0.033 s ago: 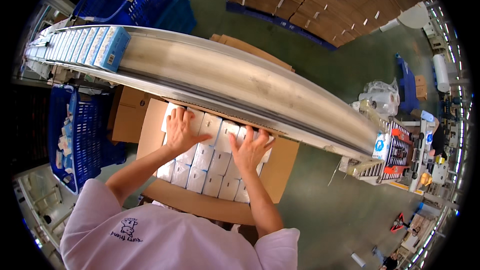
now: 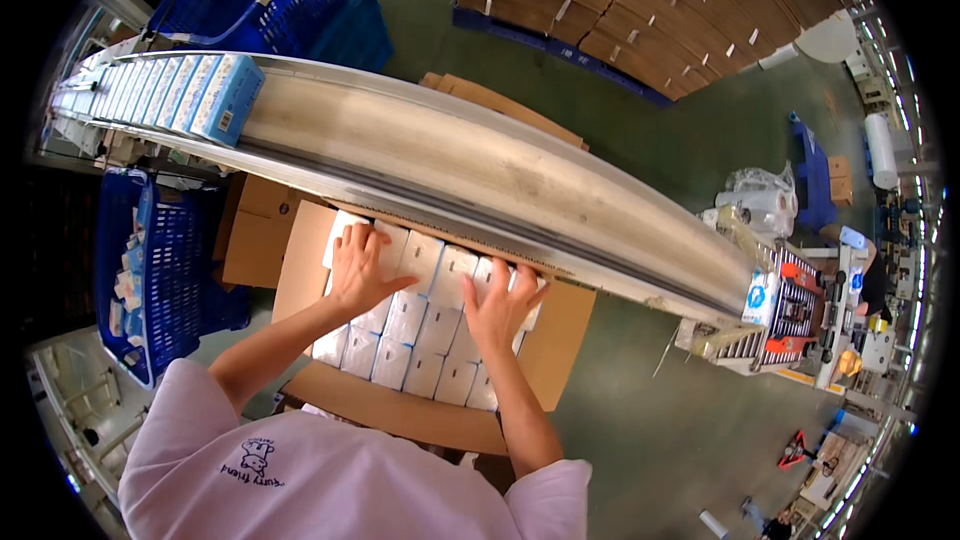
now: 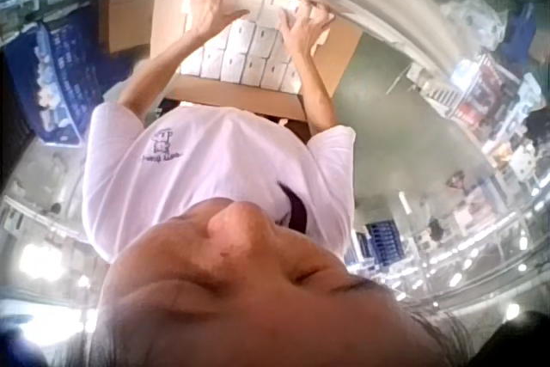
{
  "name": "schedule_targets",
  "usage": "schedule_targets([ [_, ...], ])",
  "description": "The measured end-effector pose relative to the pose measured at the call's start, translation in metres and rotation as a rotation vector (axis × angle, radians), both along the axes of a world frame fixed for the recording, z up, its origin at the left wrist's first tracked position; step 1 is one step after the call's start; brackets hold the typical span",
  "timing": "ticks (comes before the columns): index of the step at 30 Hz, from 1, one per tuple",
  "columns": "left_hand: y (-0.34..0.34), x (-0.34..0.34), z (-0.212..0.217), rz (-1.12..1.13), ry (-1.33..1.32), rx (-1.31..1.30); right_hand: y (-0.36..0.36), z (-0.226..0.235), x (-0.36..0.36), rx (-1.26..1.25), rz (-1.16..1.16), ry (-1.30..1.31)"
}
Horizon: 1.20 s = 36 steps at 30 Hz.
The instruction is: The person picks up cardboard boxes, opens them, and places small white packages from a conveyor belt into the boxes. The person then closes the boxes and places them onto a roller cart.
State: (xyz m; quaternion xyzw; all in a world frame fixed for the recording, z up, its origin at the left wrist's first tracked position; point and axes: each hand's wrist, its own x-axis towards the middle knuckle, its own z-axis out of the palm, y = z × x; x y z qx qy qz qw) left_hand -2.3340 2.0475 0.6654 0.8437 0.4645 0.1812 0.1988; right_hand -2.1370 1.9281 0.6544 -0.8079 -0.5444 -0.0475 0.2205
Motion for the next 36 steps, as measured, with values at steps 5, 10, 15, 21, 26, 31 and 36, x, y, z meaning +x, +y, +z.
schedule_targets([
  [5,-0.013,-0.03,-0.013,-0.282,0.273,0.055,-0.017,0.036,0.005,-0.445,0.44,-0.001],
  [10,-0.011,-0.019,-0.027,-0.329,0.355,-0.115,-0.014,0.0,0.0,-0.523,0.39,-0.087],
  [15,0.027,-0.114,-0.061,0.251,-0.174,0.014,-0.103,-0.005,0.052,0.046,-0.333,0.139],
  [21,0.04,-0.196,-0.027,0.279,-0.978,-1.356,-0.166,0.044,0.09,-0.085,-0.505,1.613],
  [26,-0.023,-0.049,-0.046,-0.314,0.37,-0.082,-0.076,0.041,-0.026,-1.009,0.077,0.553],
  [31,-0.009,-0.032,-0.019,-0.377,0.411,-0.339,-0.118,0.081,-0.042,-1.127,0.759,0.372],
  [36,0.054,-0.023,0.046,-0.743,-0.16,-0.012,-0.047,0.017,-0.018,-0.324,0.3,-0.068],
])
